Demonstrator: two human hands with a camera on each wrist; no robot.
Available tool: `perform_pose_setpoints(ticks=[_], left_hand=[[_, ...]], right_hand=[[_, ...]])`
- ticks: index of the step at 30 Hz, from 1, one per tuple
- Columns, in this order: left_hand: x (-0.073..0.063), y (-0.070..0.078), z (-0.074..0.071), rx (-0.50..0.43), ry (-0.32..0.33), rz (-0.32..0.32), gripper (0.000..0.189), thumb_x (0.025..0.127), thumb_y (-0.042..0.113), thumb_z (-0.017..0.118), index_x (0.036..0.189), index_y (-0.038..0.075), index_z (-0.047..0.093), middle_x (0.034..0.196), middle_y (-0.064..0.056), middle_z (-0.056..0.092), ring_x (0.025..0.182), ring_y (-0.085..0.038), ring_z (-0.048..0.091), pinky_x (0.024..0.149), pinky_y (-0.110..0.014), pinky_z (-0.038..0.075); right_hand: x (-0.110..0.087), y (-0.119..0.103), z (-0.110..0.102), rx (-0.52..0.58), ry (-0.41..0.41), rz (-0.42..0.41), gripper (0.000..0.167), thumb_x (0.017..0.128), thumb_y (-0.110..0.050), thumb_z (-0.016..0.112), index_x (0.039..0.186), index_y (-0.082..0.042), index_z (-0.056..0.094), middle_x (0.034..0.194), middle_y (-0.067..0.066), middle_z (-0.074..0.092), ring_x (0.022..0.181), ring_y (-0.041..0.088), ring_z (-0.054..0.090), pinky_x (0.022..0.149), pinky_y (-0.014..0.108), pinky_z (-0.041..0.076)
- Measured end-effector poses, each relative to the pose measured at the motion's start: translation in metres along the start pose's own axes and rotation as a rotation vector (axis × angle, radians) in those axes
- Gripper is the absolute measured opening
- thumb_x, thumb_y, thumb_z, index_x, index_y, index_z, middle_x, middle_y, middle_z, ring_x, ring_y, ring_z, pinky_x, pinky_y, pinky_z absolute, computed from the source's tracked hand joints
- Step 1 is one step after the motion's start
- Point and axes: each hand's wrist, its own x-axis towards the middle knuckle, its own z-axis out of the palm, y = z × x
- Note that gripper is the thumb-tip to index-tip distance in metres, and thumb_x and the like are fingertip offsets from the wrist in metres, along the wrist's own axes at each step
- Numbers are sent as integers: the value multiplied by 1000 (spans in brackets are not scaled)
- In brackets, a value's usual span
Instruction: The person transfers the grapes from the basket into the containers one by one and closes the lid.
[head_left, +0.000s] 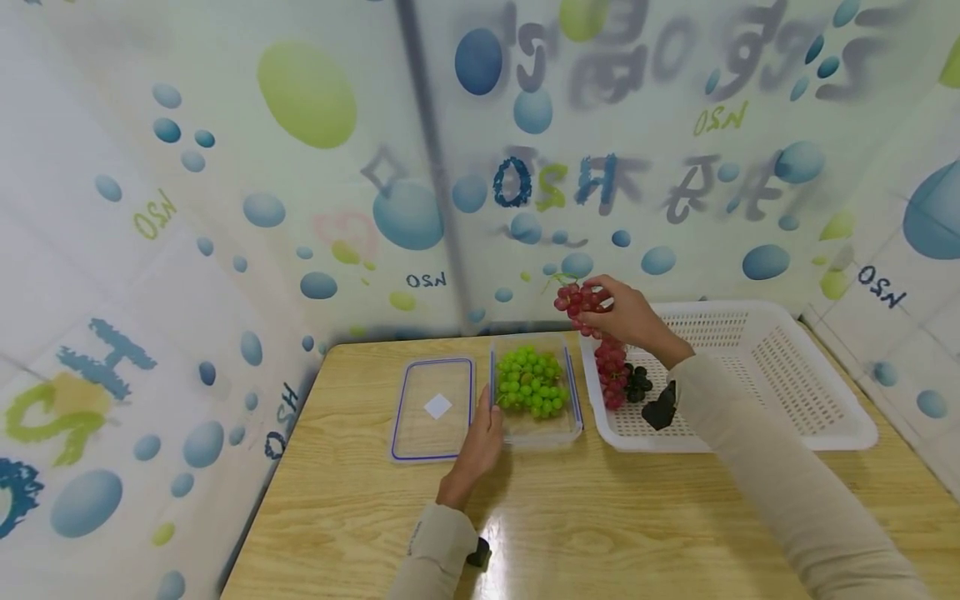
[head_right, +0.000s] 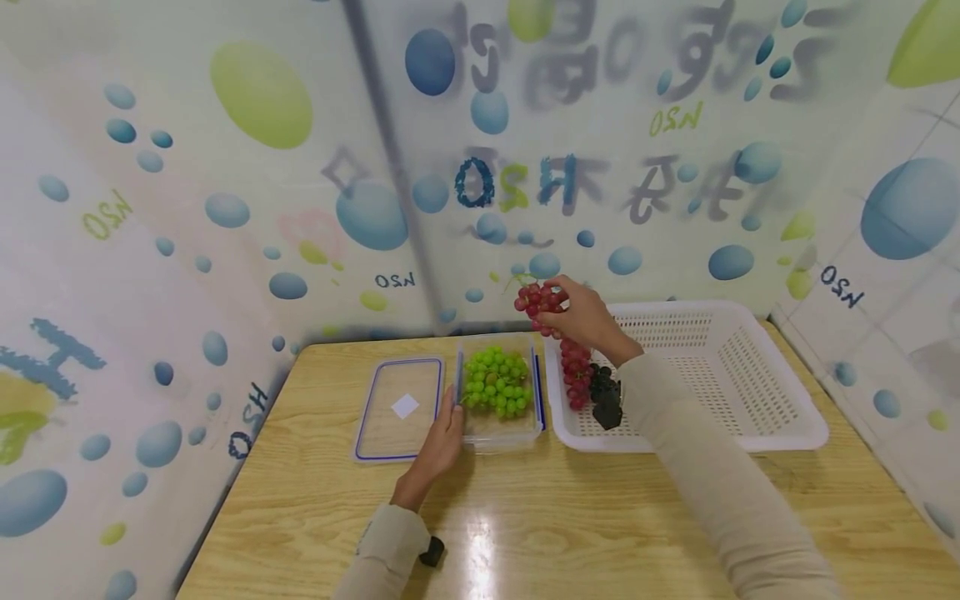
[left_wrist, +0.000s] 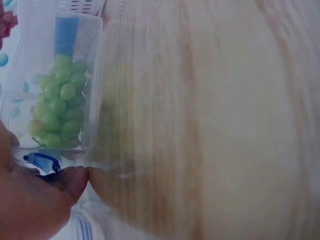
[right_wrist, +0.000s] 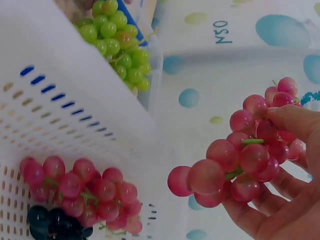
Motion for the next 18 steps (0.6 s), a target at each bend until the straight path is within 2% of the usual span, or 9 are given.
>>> perform_pose_setpoints(ticks=[5,18], left_hand=[[0,-2,0,6,-3,2,57,111,22,20,158,-2,-2,165,-23,2,151,-41,9,119,-59,15],[0,-1,0,-1,6,-4,57,111,23,20,158,-1,-1,165,-23,3,151,-40,10,120,-58,15]], right_hand=[[-1,-8,6,17,-8,-8,61,96,-25,65,149,-9,40,134,23,54,111,40,61,77,46,57],[-3,-20,25,49,-13,-26,60,96,-25,67,148,-11,42,132,22,56,111,38,61,86,51,55]])
